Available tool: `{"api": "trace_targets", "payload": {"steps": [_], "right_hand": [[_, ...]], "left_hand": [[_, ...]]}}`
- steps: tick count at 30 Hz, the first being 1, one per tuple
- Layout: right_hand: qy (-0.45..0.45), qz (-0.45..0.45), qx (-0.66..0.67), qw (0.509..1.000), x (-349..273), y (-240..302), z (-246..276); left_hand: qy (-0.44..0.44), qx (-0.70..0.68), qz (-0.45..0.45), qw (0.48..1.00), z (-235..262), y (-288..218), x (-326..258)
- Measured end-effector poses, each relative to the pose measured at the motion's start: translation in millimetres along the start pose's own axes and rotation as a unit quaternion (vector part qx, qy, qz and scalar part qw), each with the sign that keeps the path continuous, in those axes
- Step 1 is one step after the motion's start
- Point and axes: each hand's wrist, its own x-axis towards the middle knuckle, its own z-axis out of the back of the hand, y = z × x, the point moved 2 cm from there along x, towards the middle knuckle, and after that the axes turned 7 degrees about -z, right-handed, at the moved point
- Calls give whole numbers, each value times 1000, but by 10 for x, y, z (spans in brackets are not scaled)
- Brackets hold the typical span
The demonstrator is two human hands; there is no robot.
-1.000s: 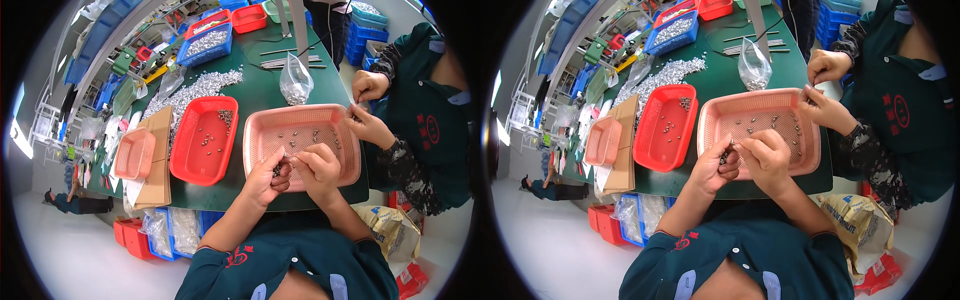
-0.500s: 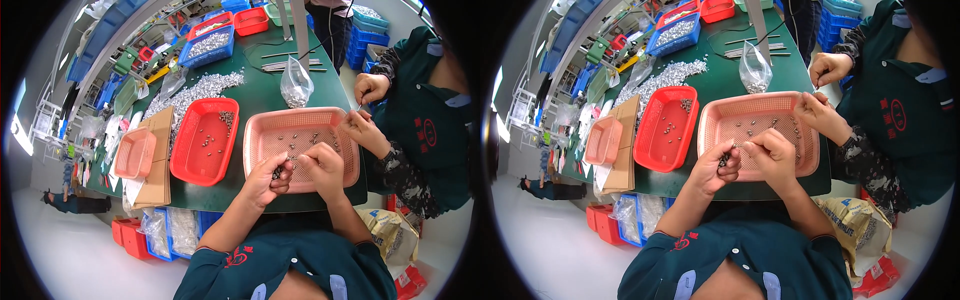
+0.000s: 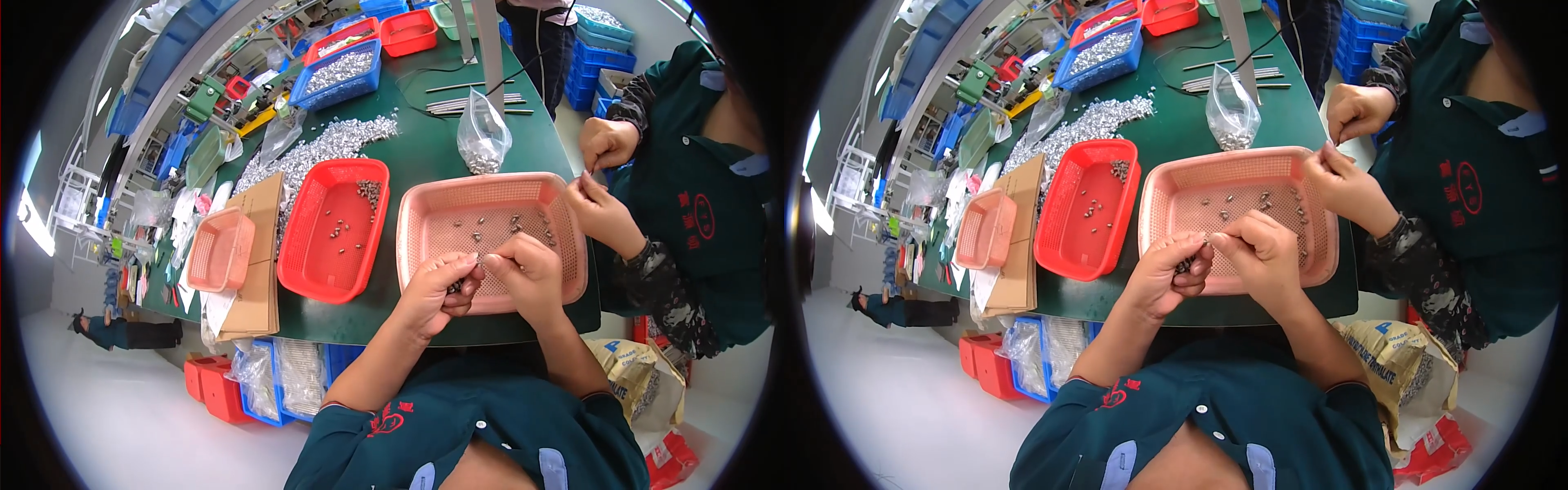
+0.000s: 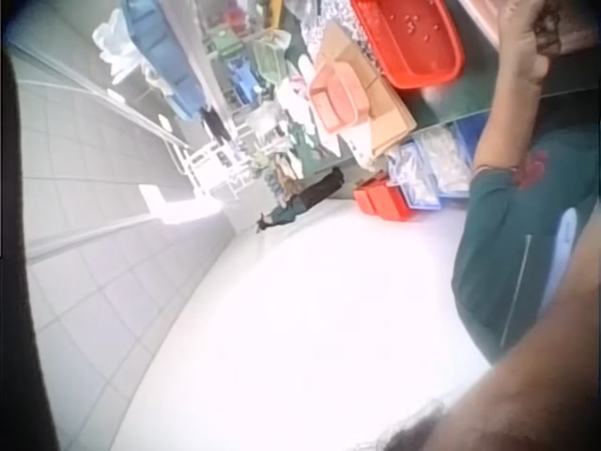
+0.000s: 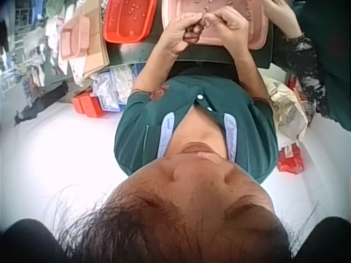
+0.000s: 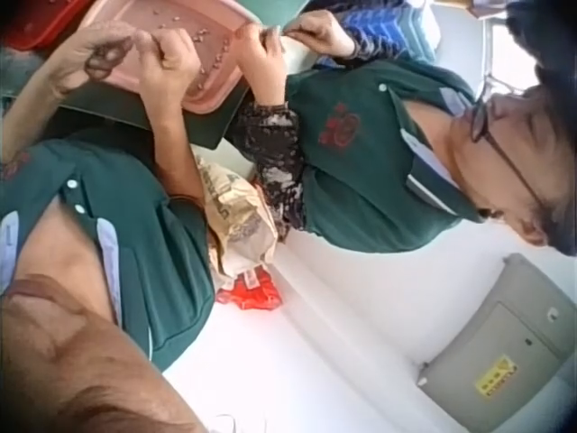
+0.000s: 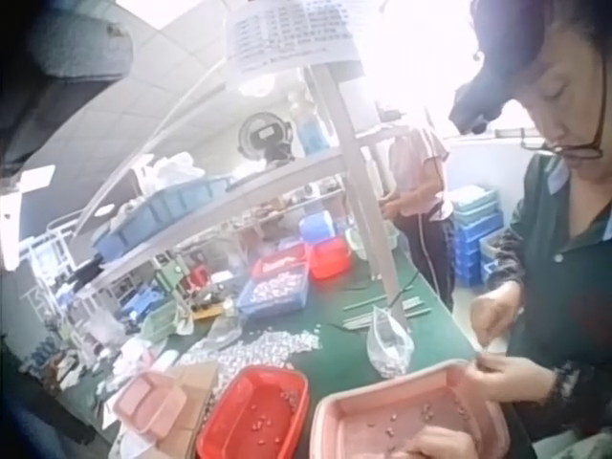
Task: Sorting and inspecting small metal components on a factory assembly line.
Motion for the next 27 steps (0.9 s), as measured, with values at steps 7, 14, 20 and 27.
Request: {"api": "trace_targets", "payload": {"steps": [7, 14, 20, 27], "right_hand": [[34, -31, -4, 999, -16, -10, -27], [33, -136, 113, 984, -6, -170, -27], [2, -182, 173, 968, -61, -205, 36], [25, -209, 211, 955, -88, -206, -54]], "left_hand": [[-6, 28, 22, 999, 50, -2, -7], [2, 31, 29, 999, 142, -15, -2], [-100, -114, -71, 986, 539, -299, -51], [-186, -132, -164, 960, 808, -589, -79]]}}
